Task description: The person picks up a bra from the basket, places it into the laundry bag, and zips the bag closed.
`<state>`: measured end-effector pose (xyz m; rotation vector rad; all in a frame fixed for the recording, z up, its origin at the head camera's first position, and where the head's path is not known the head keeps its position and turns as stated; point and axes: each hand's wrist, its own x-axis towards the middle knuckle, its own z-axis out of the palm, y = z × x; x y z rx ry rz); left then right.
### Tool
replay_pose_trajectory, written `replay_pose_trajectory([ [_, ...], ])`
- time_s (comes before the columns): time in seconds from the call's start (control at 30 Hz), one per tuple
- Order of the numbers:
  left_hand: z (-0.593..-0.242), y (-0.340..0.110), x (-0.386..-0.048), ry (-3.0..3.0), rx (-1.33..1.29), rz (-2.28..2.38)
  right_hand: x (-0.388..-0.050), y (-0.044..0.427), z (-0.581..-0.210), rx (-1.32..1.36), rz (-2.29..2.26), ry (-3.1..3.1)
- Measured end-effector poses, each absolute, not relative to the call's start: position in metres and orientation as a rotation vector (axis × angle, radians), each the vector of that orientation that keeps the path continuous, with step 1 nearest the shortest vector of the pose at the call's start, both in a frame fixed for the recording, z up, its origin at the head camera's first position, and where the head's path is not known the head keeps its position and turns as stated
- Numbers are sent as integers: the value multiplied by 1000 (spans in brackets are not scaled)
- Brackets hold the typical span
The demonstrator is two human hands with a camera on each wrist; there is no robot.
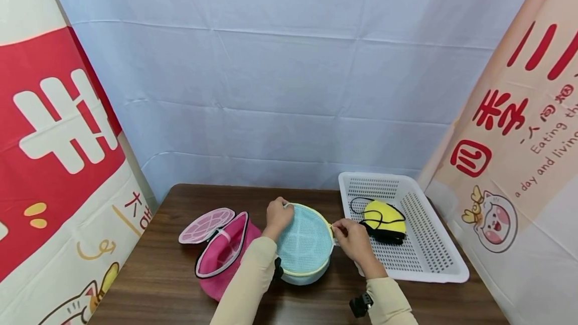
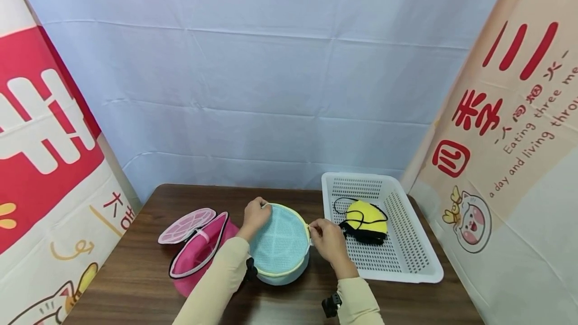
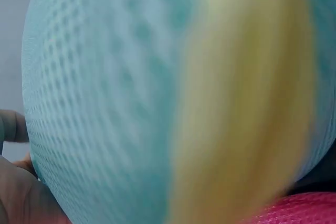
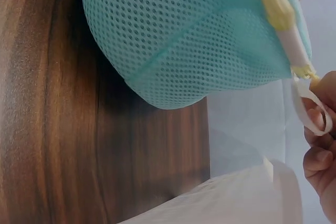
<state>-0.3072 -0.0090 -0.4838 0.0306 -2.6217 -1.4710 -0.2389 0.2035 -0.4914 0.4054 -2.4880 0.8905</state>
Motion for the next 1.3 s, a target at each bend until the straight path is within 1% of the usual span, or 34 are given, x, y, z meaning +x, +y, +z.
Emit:
replay_pose_trajectory([
  [0.2,-490,-12,-310,-2564,190,-1503,-236,206,-492,386,936,-2510],
  [0.57,-490,-11,-308,-2426,326,-1573,-235,207,-490,389,933,-2489],
  [1.0,-492,-10,-306,-2455,324,-1612,-235,209,-493,338,843,-2433],
  [1.2,-494,-12,-307,-2511,270,-1555,-236,211,-496,294,842,-2486],
  [1.3,-492,-10,-302,-2545,226,-1491,-233,213,-495,273,855,-2494],
])
